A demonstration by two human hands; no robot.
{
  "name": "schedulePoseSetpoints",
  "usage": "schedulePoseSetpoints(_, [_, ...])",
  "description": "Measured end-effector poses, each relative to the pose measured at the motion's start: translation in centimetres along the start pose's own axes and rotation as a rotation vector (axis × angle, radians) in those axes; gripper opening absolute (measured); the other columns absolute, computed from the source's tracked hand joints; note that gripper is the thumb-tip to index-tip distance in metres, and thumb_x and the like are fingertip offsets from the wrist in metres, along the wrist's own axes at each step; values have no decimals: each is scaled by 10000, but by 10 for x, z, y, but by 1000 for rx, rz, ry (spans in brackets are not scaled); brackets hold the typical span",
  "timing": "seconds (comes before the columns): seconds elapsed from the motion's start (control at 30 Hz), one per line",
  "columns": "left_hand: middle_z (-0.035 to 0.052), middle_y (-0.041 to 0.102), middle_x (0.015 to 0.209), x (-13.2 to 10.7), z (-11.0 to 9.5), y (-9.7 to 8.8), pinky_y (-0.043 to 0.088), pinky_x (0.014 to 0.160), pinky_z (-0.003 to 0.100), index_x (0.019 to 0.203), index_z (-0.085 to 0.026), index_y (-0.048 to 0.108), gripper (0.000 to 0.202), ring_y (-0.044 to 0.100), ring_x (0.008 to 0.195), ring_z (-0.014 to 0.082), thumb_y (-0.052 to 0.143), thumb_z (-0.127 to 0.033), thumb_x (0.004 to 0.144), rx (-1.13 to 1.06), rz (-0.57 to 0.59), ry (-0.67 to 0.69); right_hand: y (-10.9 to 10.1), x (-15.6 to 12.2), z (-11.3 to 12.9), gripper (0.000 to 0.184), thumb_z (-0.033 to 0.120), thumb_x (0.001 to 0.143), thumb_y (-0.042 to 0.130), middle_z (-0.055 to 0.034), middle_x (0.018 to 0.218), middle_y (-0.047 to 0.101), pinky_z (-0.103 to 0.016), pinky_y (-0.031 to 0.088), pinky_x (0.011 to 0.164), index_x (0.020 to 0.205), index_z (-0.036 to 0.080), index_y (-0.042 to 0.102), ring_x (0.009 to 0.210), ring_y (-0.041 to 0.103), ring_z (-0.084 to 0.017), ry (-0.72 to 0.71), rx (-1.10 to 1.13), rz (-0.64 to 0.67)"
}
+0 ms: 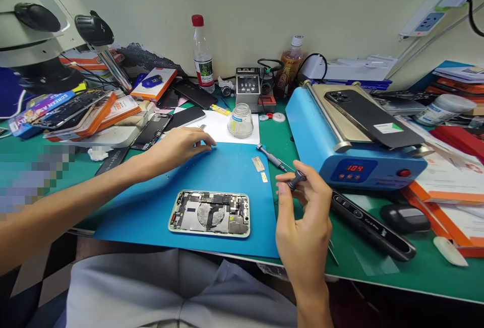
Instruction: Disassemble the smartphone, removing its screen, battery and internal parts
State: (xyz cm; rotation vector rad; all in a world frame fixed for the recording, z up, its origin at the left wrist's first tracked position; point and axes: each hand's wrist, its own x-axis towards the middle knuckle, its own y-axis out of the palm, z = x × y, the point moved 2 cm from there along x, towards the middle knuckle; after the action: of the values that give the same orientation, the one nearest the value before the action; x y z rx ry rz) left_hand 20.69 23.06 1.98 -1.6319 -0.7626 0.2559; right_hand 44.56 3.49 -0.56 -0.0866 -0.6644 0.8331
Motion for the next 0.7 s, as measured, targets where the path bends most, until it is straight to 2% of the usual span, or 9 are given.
schedulePoseSetpoints(0.17, [80,815,1052,-5,1,1,556,797,320,1159,-169,831,184,760,888,231,818,-255,997,26,11,20,0,0,0,443,375,1089,682,-44,1175,748,-460,593,1022,1517,322,582,1146,744,-242,5,13,4])
schedulePoseSetpoints(0.27, [103,804,1097,-5,-1,4,555,833,338,1194,-170,834,181,753,952,246,743,-222,1047,55,12,55,0,-1,0,442,385,1088,682,-43,1177,746,-469,594,1027,1515,326,583,1146,741,-244,7,13,7])
schedulePoseSetpoints(0.37, [111,804,1073,-1,-3,7,555,879,370,1136,-166,846,157,734,1019,276,714,-207,1060,76,10,86,0,-1,1,440,394,1089,680,-42,1174,745,-473,593,1022,1513,329,584,1134,739,-242,7,13,5])
schedulePoseSetpoints(0.57, [115,806,1038,7,1,9,560,894,415,1057,-156,836,168,709,1009,291,684,-224,1075,77,-2,99,1,0,2,434,383,1091,680,-39,1166,747,-455,596,1013,1512,327,588,1146,744,-239,7,29,6])
schedulePoseSetpoints(0.7, [93,809,1065,5,4,6,566,918,407,1114,-175,837,161,722,1012,274,770,-303,1042,47,23,126,0,0,1,438,376,1095,674,-39,1172,745,-444,593,1012,1520,323,582,1153,744,-235,2,32,3])
